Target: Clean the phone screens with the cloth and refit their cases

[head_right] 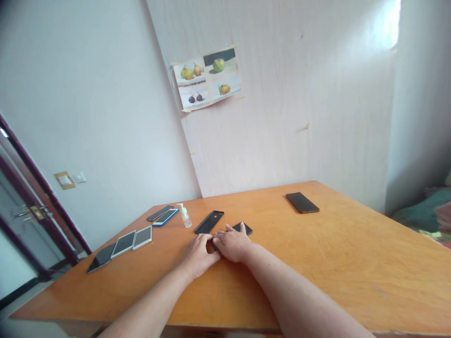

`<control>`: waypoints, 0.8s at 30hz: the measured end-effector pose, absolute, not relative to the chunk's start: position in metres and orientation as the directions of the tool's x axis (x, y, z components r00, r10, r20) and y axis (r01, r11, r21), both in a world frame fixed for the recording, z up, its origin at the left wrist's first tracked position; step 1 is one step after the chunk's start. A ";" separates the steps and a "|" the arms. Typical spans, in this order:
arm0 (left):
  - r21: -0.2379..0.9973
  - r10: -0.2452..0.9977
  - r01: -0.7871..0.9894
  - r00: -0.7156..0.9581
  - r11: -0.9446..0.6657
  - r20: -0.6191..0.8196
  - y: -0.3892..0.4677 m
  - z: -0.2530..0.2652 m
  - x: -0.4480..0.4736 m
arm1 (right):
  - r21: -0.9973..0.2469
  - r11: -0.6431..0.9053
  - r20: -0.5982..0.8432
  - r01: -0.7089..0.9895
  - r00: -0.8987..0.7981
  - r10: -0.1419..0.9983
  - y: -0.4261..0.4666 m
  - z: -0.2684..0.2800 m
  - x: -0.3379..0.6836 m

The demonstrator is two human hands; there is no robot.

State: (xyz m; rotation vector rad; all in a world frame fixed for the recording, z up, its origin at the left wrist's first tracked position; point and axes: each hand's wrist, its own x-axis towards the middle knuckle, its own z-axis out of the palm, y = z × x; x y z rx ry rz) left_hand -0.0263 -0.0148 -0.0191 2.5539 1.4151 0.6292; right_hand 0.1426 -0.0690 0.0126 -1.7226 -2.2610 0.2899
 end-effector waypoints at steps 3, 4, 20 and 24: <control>0.378 0.867 0.780 0.429 -0.498 0.255 -0.015 -0.020 -0.026 | -0.302 0.132 0.085 0.944 -0.111 0.990 -0.065 0.014 0.151; 0.397 0.871 0.776 0.427 -0.490 0.242 -0.015 -0.020 -0.026 | -0.304 0.130 0.087 0.944 -0.109 0.990 -0.066 0.014 0.151; 0.436 0.851 0.731 0.466 -0.525 0.242 -0.010 -0.020 -0.030 | -0.266 -0.071 0.103 0.961 0.102 0.989 -0.062 0.006 0.160; 0.424 0.838 0.723 0.486 -0.545 0.249 -0.010 -0.018 -0.030 | -0.263 0.213 0.123 0.941 -0.187 0.975 -0.074 0.007 0.135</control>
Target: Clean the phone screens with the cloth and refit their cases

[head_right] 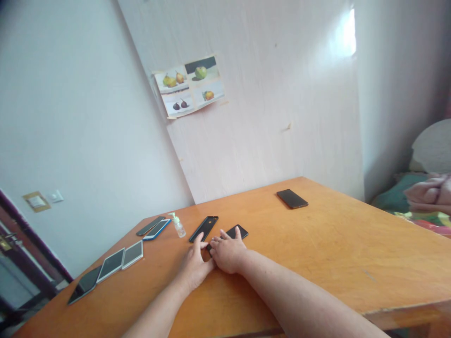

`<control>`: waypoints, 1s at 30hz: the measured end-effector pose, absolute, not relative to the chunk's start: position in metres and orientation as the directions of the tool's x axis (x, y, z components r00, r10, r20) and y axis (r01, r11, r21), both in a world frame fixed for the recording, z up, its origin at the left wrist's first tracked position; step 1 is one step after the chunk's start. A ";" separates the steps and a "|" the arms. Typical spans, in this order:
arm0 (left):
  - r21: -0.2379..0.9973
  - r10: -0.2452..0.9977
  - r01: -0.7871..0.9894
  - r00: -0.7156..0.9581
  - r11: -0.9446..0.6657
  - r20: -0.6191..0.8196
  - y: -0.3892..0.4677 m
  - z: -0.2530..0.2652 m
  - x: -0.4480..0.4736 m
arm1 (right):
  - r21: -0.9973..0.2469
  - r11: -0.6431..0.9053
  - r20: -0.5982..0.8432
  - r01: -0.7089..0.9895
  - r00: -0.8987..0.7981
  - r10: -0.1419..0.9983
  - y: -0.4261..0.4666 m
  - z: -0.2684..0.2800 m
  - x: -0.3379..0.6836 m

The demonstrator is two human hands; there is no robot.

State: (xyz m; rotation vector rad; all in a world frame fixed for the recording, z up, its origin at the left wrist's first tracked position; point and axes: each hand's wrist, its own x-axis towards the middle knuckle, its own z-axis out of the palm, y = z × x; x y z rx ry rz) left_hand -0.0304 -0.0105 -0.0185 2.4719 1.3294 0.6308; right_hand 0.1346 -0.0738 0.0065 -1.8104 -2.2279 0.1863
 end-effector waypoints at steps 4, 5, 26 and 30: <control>0.425 0.836 0.720 0.484 -0.548 0.257 -0.009 -0.021 -0.031 | -0.281 0.143 0.115 0.949 -0.115 0.987 -0.070 0.007 0.143; 0.425 0.838 0.723 0.482 -0.545 0.256 -0.009 -0.021 -0.031 | -0.274 0.050 0.107 0.960 -0.021 0.994 -0.068 0.008 0.150; 0.452 0.829 0.697 0.498 -0.558 0.255 -0.003 -0.024 -0.034 | -0.196 -0.062 0.094 0.979 0.081 0.992 -0.076 0.010 0.168; 0.508 0.825 0.654 0.494 -0.561 0.274 0.000 -0.027 -0.034 | -0.185 0.280 0.164 0.942 -0.251 0.954 -0.089 0.012 0.143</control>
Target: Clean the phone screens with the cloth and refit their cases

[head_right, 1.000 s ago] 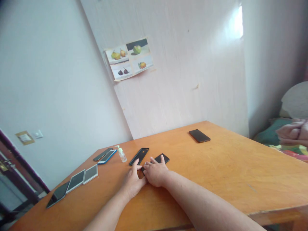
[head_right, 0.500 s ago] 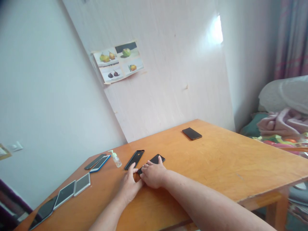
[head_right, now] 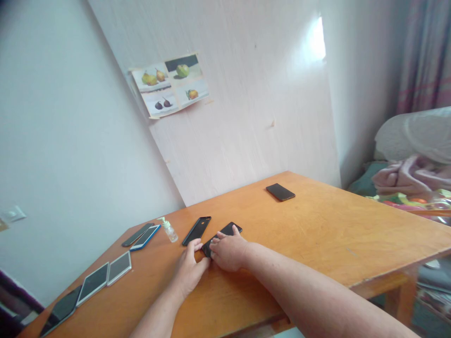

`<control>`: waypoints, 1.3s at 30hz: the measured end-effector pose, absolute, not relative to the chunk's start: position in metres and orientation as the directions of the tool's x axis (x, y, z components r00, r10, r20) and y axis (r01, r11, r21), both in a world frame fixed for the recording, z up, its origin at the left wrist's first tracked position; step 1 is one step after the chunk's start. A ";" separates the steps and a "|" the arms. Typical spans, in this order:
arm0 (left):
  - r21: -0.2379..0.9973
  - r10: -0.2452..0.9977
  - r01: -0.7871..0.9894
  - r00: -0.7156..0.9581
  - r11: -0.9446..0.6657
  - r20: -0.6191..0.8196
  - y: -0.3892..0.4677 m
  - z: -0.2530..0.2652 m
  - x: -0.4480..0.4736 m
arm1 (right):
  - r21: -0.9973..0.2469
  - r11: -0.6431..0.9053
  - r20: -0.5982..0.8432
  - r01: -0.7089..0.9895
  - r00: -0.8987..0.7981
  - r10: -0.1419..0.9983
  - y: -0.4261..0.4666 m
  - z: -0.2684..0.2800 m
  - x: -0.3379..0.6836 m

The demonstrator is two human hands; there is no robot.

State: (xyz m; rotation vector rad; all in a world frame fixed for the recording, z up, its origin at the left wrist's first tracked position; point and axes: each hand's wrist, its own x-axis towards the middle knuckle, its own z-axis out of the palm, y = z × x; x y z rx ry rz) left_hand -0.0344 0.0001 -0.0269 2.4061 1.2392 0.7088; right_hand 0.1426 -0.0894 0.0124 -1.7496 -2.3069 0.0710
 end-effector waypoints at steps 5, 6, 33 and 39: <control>0.521 0.811 0.625 0.497 -0.581 0.309 0.004 -0.033 -0.035 | -0.144 0.289 0.131 0.946 -0.271 0.954 -0.091 0.020 0.147; 0.504 0.808 0.634 0.495 -0.587 0.320 0.005 -0.034 -0.035 | -0.144 0.207 0.118 0.968 -0.191 0.975 -0.088 0.021 0.154; 0.737 0.777 0.315 0.456 -0.598 0.435 0.003 -0.035 -0.035 | -0.678 -0.198 0.283 0.708 0.500 0.818 -0.047 -0.007 0.211; 0.676 0.757 0.360 0.429 -0.643 0.492 -0.005 -0.028 -0.036 | -0.732 -0.137 0.362 0.668 0.551 0.752 -0.050 0.001 0.205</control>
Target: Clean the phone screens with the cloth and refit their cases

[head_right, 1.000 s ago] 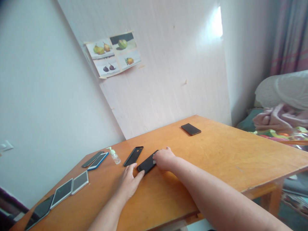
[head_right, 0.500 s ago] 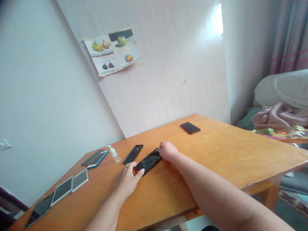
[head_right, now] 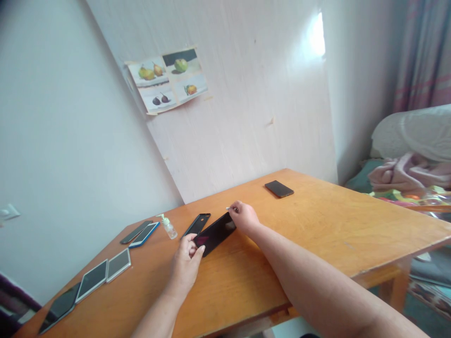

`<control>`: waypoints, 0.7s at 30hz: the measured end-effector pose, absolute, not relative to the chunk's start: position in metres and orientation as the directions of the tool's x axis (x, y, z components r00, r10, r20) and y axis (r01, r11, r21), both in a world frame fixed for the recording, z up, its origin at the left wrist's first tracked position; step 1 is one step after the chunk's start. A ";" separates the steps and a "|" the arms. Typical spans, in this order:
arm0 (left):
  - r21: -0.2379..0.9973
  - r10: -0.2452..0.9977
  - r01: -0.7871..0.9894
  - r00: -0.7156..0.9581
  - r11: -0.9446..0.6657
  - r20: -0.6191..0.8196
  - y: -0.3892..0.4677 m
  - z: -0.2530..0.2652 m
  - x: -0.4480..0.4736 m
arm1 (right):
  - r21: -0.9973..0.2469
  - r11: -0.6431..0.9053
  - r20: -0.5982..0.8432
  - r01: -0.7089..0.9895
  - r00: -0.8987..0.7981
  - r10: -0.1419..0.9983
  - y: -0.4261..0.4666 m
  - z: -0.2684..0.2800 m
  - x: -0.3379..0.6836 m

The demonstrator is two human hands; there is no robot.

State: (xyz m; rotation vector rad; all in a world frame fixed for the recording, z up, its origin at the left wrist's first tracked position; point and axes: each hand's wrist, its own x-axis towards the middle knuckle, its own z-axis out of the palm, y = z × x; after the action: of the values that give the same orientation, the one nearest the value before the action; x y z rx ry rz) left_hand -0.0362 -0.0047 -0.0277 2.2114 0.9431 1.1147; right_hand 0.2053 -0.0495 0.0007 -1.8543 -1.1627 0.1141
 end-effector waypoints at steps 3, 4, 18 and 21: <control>0.658 0.740 0.358 0.450 -0.663 0.500 -0.007 -0.026 -0.036 | -0.729 -0.121 0.377 0.673 0.543 0.750 -0.052 0.003 0.202; 0.657 0.738 0.357 0.448 -0.665 0.504 -0.008 -0.026 -0.036 | -0.725 -0.121 0.379 0.678 0.539 0.752 -0.052 0.004 0.202; 0.628 0.691 0.360 0.586 -0.690 0.424 -0.011 -0.023 -0.036 | -0.583 0.106 0.433 0.806 0.198 0.880 -0.075 0.021 0.158; 0.627 0.688 0.357 0.589 -0.692 0.424 -0.011 -0.024 -0.036 | -0.598 -0.020 0.408 0.801 0.325 0.853 -0.071 0.022 0.173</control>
State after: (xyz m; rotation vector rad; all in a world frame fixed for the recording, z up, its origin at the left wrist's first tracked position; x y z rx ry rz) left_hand -0.0362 -0.0114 -0.0240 2.3359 0.8315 0.9143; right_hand 0.1732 -0.0708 0.0219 -1.8111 -1.4723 0.0835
